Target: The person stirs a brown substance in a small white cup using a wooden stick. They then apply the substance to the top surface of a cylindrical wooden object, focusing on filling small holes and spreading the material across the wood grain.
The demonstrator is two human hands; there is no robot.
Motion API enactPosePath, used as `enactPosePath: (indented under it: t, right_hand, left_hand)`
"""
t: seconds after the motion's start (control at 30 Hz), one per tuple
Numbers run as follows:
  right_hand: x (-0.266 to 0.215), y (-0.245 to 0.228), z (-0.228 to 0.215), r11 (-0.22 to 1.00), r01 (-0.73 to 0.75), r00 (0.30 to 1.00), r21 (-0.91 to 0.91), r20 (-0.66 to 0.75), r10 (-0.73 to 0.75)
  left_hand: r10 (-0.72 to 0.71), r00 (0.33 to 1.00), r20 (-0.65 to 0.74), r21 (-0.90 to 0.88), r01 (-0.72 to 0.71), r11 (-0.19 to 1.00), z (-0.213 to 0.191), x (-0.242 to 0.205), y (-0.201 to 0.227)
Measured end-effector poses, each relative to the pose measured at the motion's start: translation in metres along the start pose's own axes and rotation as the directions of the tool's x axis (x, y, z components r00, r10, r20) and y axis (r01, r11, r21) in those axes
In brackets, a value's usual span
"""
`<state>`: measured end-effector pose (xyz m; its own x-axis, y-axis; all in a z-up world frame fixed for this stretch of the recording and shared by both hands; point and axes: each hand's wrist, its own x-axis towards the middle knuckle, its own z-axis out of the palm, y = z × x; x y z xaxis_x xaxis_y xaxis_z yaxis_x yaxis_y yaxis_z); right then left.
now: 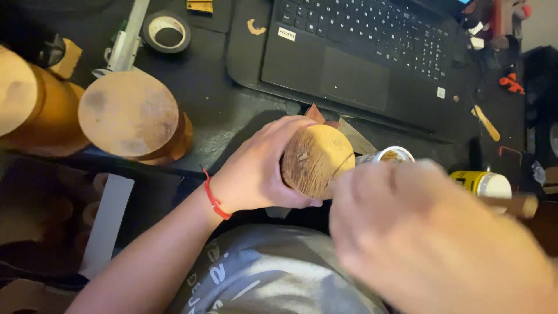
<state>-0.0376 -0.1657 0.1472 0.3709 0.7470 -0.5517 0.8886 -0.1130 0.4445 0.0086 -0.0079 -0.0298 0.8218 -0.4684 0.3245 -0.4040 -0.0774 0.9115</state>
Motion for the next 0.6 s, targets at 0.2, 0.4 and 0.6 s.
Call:
enactPosePath:
  t: [0.2,0.4,0.6]
  right_hand:
    - [-0.018,0.007,0.013,0.979,-0.202,0.979,0.021,0.039,0.201]
    - [-0.042,0.009,0.026,0.872,-0.486,0.873,0.057,-0.016,0.488]
    - [-0.063,-0.015,0.063,0.702,-0.487,0.757,0.520,-0.150,0.636]
  left_hand:
    - [-0.065,0.998,0.009,0.031,0.064,0.997,-0.002,-0.002,0.005]
    - [-0.118,0.993,0.024,0.056,0.117,0.992,-0.003,-0.002,0.007]
    - [-0.080,0.996,0.028,0.050,0.079,0.996,-0.003,-0.001,0.002]
